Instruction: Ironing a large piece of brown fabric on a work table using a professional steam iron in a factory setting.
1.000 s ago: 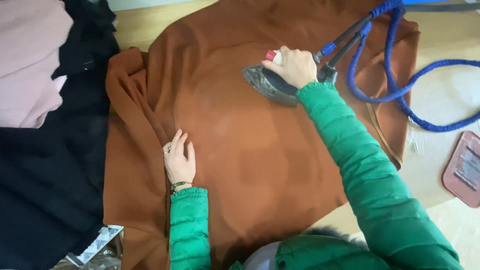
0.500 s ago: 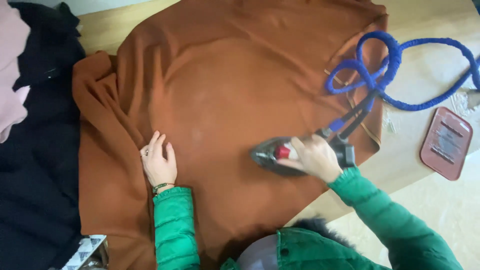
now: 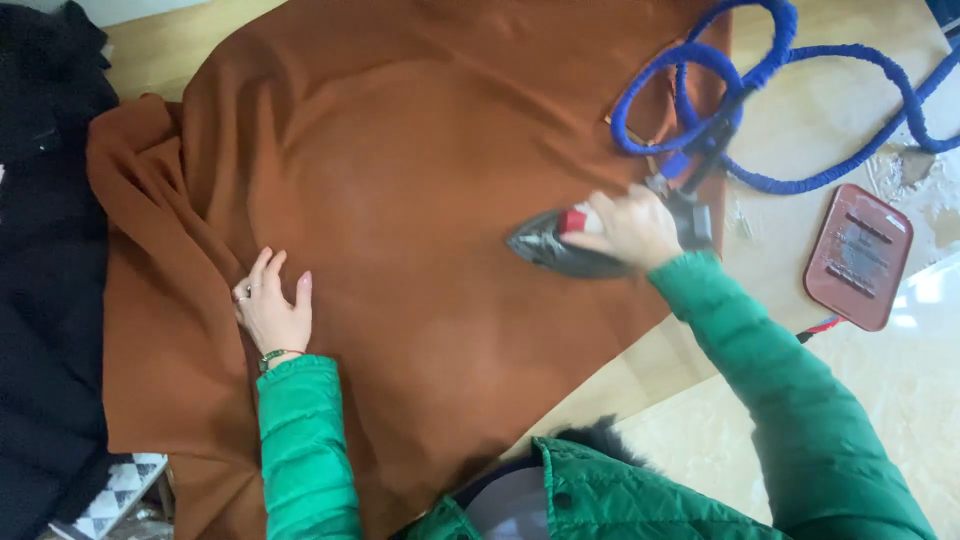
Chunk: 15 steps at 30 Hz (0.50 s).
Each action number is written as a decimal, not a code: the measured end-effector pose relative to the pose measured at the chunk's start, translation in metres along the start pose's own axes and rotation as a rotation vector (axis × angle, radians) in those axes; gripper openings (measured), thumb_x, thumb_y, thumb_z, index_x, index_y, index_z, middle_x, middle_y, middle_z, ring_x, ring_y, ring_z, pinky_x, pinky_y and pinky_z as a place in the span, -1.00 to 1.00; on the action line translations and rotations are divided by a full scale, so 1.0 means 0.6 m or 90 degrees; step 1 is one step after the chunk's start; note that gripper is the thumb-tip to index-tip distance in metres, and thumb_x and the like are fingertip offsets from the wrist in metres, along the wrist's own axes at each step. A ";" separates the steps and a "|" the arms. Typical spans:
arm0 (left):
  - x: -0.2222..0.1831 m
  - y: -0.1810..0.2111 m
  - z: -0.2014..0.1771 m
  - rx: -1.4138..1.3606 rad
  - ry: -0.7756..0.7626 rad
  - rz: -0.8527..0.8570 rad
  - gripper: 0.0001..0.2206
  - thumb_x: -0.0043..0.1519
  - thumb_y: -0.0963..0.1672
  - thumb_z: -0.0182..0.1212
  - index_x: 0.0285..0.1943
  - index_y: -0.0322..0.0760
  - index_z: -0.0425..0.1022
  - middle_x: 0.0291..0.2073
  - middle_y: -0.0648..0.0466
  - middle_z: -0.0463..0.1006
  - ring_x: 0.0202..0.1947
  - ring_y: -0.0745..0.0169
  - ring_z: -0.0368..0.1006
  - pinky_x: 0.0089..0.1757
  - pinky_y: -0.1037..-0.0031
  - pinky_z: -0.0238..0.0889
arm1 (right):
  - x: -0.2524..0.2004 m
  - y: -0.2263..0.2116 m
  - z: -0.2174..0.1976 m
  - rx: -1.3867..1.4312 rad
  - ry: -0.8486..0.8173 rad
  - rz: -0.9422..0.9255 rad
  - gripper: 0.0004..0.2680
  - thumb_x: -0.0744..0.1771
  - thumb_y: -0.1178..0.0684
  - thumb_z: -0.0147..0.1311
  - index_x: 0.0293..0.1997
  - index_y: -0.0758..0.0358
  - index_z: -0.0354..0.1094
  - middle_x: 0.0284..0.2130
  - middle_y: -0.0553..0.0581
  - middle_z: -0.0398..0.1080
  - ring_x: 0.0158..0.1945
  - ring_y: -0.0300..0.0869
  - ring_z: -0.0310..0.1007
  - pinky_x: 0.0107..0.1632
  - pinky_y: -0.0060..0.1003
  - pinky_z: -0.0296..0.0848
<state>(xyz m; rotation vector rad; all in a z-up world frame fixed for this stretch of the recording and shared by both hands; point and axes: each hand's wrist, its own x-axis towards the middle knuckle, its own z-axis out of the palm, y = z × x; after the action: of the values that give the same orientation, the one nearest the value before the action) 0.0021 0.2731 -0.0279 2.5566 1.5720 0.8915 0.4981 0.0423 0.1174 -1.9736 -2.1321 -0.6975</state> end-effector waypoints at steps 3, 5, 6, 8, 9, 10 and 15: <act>-0.023 0.040 -0.003 -0.031 -0.109 -0.126 -0.48 0.35 0.11 0.14 0.48 0.01 0.29 0.52 0.20 0.17 0.30 -0.24 0.19 0.16 -0.33 -0.04 | 0.034 0.032 0.027 -0.025 0.041 -0.008 -0.53 0.27 -0.60 0.05 -0.41 0.03 0.30 -0.75 0.10 0.37 -0.60 -0.08 0.45 -0.27 -0.33 0.41; -0.042 0.130 -0.020 -0.017 -0.143 -0.196 -0.43 0.34 0.09 0.11 0.53 -0.02 0.18 0.58 0.11 -0.01 0.43 -0.29 -0.08 0.19 -0.48 -0.28 | 0.058 0.054 0.054 -0.010 0.049 -0.019 -0.53 0.28 -0.61 0.06 -0.40 0.03 0.31 -0.74 0.09 0.38 -0.59 -0.08 0.44 -0.29 -0.33 0.42; -0.049 0.177 -0.027 -0.006 -0.176 -0.264 -0.37 0.34 0.07 0.09 0.59 -0.05 0.07 0.63 0.02 -0.19 0.57 -0.34 -0.34 0.22 -0.63 -0.51 | 0.073 0.067 0.069 0.001 0.057 -0.028 -0.52 0.29 -0.62 0.07 -0.39 0.03 0.33 -0.72 0.08 0.40 -0.59 -0.09 0.44 -0.31 -0.32 0.42; -0.089 0.279 -0.014 0.058 -0.153 -0.227 -0.34 0.32 0.06 0.13 0.60 -0.10 0.07 0.61 -0.14 -0.10 0.58 -0.38 -0.33 0.22 -0.58 -0.54 | 0.091 0.082 0.094 0.008 0.055 -0.025 -0.51 0.27 -0.65 0.06 -0.37 0.01 0.34 -0.71 0.07 0.42 -0.58 -0.09 0.46 -0.30 -0.33 0.42; -0.108 0.331 -0.005 0.119 -0.133 -0.185 -0.31 0.30 0.05 0.17 0.61 -0.14 0.07 0.58 -0.30 0.00 0.59 -0.42 -0.33 0.22 -0.53 -0.58 | 0.103 0.090 0.108 0.010 0.052 -0.017 -0.50 0.26 -0.68 0.05 -0.35 -0.01 0.35 -0.69 0.06 0.44 -0.57 -0.09 0.47 -0.29 -0.34 0.41; -0.119 0.391 -0.011 0.125 -0.131 -0.196 -0.31 0.30 0.05 0.17 0.61 -0.14 0.07 0.58 -0.30 0.00 0.59 -0.42 -0.33 0.22 -0.53 -0.58 | 0.115 0.097 0.118 0.018 0.054 -0.028 -0.50 0.26 -0.68 0.05 -0.35 -0.01 0.35 -0.69 0.06 0.44 -0.57 -0.09 0.47 -0.29 -0.34 0.41; -0.197 0.670 0.025 -0.092 -0.310 0.092 -0.32 0.18 0.09 0.26 0.49 -0.09 0.21 0.57 -0.17 -0.05 0.55 -0.38 -0.29 0.25 -0.50 -0.42 | 0.166 0.129 0.135 0.060 0.053 -0.090 -0.50 0.26 -0.66 0.05 -0.34 0.01 0.32 -0.67 0.06 0.47 -0.54 -0.10 0.57 -0.21 -0.31 0.40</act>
<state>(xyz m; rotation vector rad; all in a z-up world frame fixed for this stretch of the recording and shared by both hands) 0.2983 -0.0195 0.0239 2.5427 1.1538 0.3269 0.5773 0.1689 0.1055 -1.7293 -2.2285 -0.6743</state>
